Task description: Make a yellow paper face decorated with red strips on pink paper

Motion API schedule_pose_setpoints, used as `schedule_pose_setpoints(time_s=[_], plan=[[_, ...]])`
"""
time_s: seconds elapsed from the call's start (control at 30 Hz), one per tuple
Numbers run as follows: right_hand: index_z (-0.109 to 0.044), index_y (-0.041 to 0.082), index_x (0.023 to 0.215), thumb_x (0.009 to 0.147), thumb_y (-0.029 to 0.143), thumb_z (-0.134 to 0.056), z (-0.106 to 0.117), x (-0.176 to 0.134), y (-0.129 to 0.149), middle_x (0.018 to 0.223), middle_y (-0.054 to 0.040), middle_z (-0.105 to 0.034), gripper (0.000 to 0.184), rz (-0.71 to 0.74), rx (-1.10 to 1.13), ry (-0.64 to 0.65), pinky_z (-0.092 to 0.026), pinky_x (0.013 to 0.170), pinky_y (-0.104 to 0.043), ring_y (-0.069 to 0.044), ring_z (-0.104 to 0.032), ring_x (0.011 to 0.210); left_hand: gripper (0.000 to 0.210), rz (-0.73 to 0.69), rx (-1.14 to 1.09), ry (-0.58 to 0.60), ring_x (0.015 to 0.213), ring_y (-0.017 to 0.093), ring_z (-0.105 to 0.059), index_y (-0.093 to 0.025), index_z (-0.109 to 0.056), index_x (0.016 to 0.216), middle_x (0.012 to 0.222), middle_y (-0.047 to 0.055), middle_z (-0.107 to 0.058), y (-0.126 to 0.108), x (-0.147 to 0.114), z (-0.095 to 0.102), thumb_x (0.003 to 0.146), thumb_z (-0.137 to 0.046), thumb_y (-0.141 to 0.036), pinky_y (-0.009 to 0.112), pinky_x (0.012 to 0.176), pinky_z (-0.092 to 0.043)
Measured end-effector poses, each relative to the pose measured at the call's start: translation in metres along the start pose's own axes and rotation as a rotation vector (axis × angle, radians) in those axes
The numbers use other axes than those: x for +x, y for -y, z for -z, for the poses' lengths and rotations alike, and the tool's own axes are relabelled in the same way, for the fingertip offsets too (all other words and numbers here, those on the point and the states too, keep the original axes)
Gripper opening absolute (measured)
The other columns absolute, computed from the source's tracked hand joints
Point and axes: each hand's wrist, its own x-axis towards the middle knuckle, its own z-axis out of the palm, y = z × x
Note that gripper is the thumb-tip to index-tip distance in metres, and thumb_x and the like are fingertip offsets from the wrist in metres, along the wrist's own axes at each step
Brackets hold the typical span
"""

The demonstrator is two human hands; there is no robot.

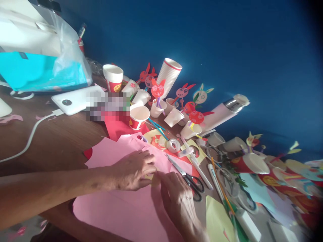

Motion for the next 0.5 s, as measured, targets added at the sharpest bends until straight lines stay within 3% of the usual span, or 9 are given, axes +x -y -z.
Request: schedule_pose_setpoints(time_s=[0.2,0.5], plan=[[-0.063,0.023,0.108,0.089,0.015,-0.046,-0.0049,0.0001,0.0026,0.08,-0.0048,-0.059,0.026,0.035,-0.177,-0.017,-0.032,0.065,-0.03,-0.021,-0.052,0.075,0.022,0.058,-0.029,-0.019,0.092,0.024,-0.049,-0.016,-0.054,0.088,0.092,0.008,-0.053,0.0003,-0.0013,-0.003,0.088,-0.051,-0.038,0.043,0.092,-0.036],[-0.063,0.027,0.101,0.092,0.021,-0.047,-0.0059,0.0002,0.0026,0.075,-0.0024,-0.058,0.02,0.027,-0.132,-0.053,-0.032,0.066,-0.031,-0.019,-0.051,0.071,0.031,0.069,-0.033,-0.016,0.095,0.025,-0.049,-0.016,-0.054,0.09,0.095,0.008,-0.052,0.0024,-0.0006,-0.0051,0.091,-0.045,-0.046,0.044,0.093,-0.036]])
